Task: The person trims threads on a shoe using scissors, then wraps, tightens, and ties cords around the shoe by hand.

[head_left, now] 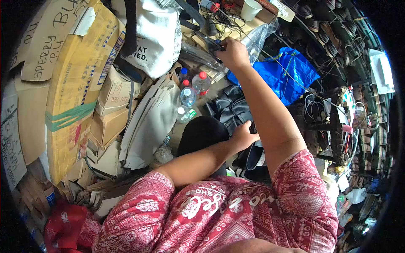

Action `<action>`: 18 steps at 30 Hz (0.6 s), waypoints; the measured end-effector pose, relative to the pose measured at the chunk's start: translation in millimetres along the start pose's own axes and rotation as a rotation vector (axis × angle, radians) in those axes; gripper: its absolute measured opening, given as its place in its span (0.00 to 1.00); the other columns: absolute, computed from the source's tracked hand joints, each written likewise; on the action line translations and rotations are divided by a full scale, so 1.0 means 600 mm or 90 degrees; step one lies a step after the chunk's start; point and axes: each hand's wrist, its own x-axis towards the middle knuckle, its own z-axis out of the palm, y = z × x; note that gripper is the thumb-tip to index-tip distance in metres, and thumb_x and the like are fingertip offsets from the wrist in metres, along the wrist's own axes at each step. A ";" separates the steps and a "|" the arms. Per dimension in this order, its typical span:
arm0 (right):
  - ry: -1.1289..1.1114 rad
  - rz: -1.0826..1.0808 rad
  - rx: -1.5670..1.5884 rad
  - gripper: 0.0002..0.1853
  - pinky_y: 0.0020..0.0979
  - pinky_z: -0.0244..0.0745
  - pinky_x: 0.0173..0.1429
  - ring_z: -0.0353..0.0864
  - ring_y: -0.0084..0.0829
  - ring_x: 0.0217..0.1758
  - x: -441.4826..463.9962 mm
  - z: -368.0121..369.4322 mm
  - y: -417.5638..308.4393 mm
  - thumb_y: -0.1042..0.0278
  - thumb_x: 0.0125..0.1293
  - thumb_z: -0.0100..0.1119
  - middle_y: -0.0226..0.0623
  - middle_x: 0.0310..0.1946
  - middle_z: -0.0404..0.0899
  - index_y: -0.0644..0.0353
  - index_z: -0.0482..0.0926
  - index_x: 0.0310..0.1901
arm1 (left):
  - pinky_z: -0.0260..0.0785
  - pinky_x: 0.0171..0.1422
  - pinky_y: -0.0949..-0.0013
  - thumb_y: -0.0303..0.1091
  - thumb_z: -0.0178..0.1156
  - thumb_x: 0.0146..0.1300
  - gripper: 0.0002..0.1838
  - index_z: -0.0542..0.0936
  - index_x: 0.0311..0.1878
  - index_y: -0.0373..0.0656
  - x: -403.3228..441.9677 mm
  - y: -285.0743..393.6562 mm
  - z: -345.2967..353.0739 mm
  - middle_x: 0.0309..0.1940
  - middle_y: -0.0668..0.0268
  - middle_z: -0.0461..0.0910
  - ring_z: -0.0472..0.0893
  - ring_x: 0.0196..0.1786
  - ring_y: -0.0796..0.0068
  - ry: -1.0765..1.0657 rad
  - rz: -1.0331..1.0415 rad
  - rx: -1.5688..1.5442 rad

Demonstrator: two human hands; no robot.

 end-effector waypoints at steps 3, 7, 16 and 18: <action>0.072 -0.025 -0.116 0.17 0.42 0.74 0.47 0.80 0.46 0.45 -0.009 -0.002 -0.016 0.62 0.49 0.62 0.47 0.38 0.80 0.59 0.78 0.42 | 0.70 0.46 0.55 0.51 0.67 0.47 0.32 0.72 0.42 0.30 -0.004 -0.004 0.000 0.36 0.41 0.78 0.80 0.43 0.47 0.016 -0.002 0.022; -0.008 -0.005 -0.133 0.17 0.41 0.71 0.54 0.78 0.44 0.48 0.025 0.007 -0.025 0.60 0.50 0.65 0.45 0.40 0.79 0.57 0.80 0.41 | 0.70 0.48 0.55 0.51 0.67 0.47 0.32 0.72 0.43 0.30 0.002 -0.005 -0.001 0.38 0.40 0.78 0.79 0.45 0.46 -0.020 -0.014 0.005; 0.134 -0.134 -0.102 0.19 0.43 0.70 0.55 0.73 0.44 0.53 -0.117 -0.119 0.113 0.51 0.50 0.65 0.41 0.47 0.77 0.46 0.82 0.44 | 0.68 0.52 0.63 0.42 0.66 0.48 0.28 0.73 0.47 0.31 -0.004 0.059 -0.014 0.41 0.49 0.79 0.78 0.44 0.59 -0.086 -0.143 -0.127; 0.105 -0.024 -0.080 0.21 0.36 0.72 0.53 0.78 0.42 0.49 -0.213 -0.166 0.185 0.52 0.54 0.66 0.43 0.44 0.79 0.54 0.81 0.46 | 0.68 0.51 0.64 0.36 0.63 0.51 0.21 0.74 0.45 0.33 -0.003 0.061 0.013 0.39 0.55 0.80 0.78 0.42 0.64 -0.077 -0.151 -0.260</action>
